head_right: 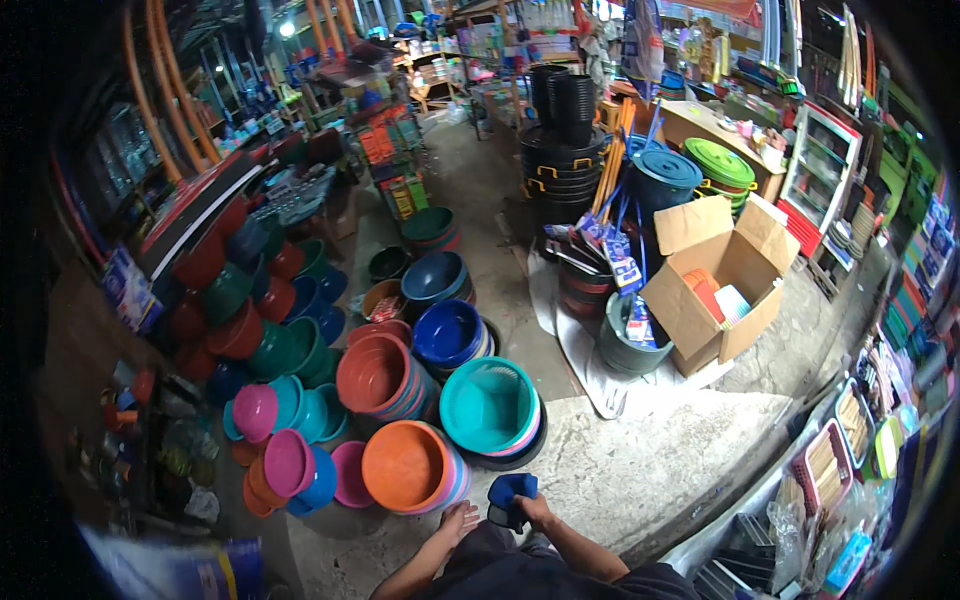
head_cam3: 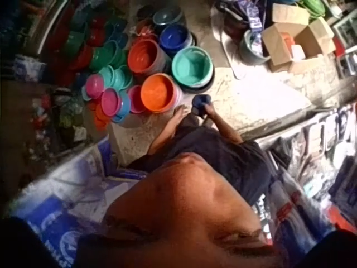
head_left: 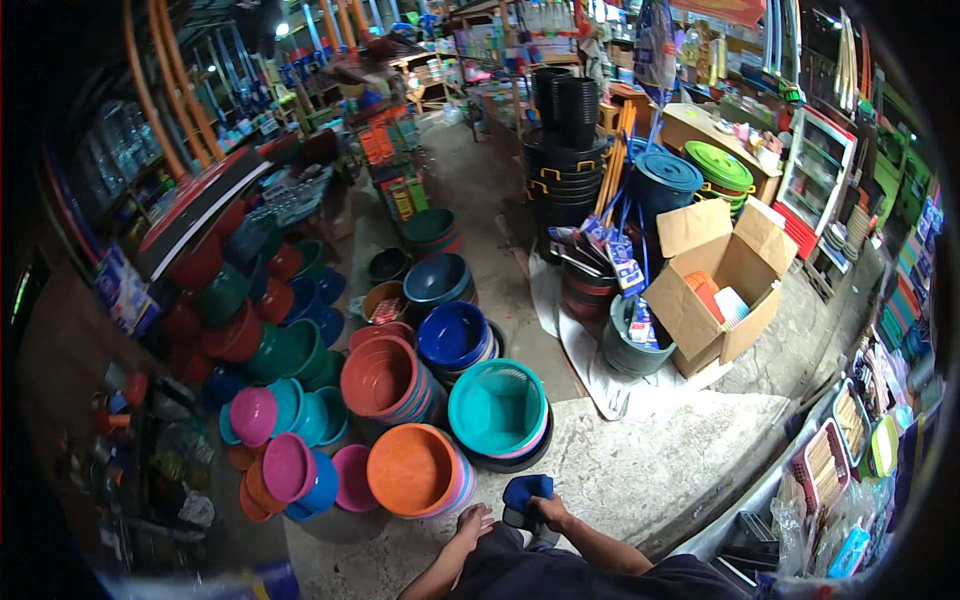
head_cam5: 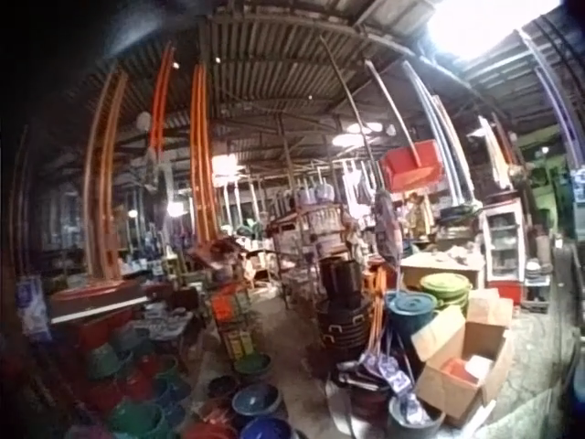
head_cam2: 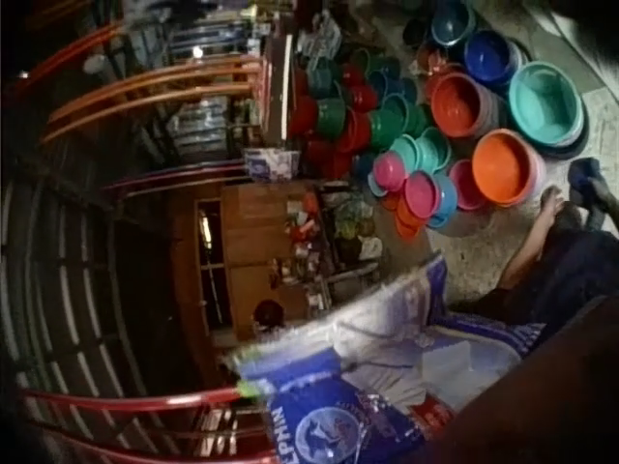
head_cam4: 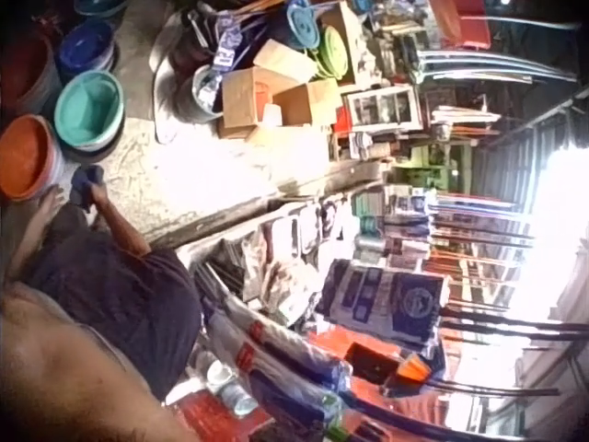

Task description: Assembling plastic dustpans by wiping the tray with a cloth and attaching the handle pole.

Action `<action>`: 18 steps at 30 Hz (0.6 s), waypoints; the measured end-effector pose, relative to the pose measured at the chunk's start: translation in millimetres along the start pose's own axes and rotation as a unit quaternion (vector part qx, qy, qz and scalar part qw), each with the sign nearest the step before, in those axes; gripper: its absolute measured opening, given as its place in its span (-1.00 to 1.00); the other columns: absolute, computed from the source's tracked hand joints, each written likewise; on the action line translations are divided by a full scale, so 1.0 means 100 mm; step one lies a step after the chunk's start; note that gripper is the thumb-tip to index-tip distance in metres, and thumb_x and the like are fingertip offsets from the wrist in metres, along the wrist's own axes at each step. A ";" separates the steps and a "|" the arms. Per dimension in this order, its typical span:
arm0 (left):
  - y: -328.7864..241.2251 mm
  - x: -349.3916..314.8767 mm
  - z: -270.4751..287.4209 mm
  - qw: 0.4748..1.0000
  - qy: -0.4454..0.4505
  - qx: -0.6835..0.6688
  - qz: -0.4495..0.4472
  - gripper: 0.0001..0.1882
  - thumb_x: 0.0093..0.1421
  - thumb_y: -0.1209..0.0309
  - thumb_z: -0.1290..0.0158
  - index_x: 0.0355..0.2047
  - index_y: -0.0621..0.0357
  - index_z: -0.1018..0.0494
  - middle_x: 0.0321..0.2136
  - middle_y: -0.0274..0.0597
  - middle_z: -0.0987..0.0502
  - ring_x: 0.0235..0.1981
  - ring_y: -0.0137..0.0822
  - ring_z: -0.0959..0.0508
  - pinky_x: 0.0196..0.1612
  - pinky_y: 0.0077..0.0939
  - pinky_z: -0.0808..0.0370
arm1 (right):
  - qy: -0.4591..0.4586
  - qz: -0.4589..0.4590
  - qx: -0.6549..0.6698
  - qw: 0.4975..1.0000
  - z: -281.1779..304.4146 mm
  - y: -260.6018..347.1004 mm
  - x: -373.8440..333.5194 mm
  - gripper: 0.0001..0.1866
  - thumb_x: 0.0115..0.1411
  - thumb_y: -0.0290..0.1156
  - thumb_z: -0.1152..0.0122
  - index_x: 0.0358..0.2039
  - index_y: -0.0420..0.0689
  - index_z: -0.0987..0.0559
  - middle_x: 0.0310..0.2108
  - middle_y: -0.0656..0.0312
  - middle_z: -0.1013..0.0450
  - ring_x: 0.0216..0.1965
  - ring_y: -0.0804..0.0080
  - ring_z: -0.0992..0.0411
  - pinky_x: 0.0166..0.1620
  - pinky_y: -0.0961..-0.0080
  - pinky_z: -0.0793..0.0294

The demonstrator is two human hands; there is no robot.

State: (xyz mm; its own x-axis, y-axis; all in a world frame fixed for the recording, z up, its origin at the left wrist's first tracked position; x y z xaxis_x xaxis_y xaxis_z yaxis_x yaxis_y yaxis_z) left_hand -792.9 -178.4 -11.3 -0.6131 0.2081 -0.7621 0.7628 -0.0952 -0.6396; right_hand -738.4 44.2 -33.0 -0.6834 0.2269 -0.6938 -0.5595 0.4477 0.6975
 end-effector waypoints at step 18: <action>-1.17 1.38 -2.47 0.854 0.335 0.396 0.035 -0.58 0.32 0.12 0.05 0.07 0.09 -0.41 -0.10 -0.26 -0.57 -0.21 -0.37 -0.55 -0.23 -0.46 -0.50 | -0.336 0.027 0.201 0.920 1.76 0.91 -0.12 -0.63 0.08 -0.40 -0.21 -0.13 -0.35 -0.56 -0.29 0.14 -0.54 -0.29 0.37 -0.49 -0.18 0.39 -0.49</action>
State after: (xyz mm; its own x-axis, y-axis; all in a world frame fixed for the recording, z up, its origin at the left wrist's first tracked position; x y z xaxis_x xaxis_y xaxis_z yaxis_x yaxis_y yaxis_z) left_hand -915.8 101.8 -16.8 -0.1137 0.6609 -0.7419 0.2517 -0.7032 -0.6650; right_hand -698.7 234.2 6.8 -0.1850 0.6809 -0.7086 -0.2221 0.6734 0.7051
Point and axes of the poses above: each hand's wrist, its own x-axis towards the middle knuckle, its own z-axis out of the back of the hand, y = z × x, the point moved 8 cm from there along x, towards the middle knuckle
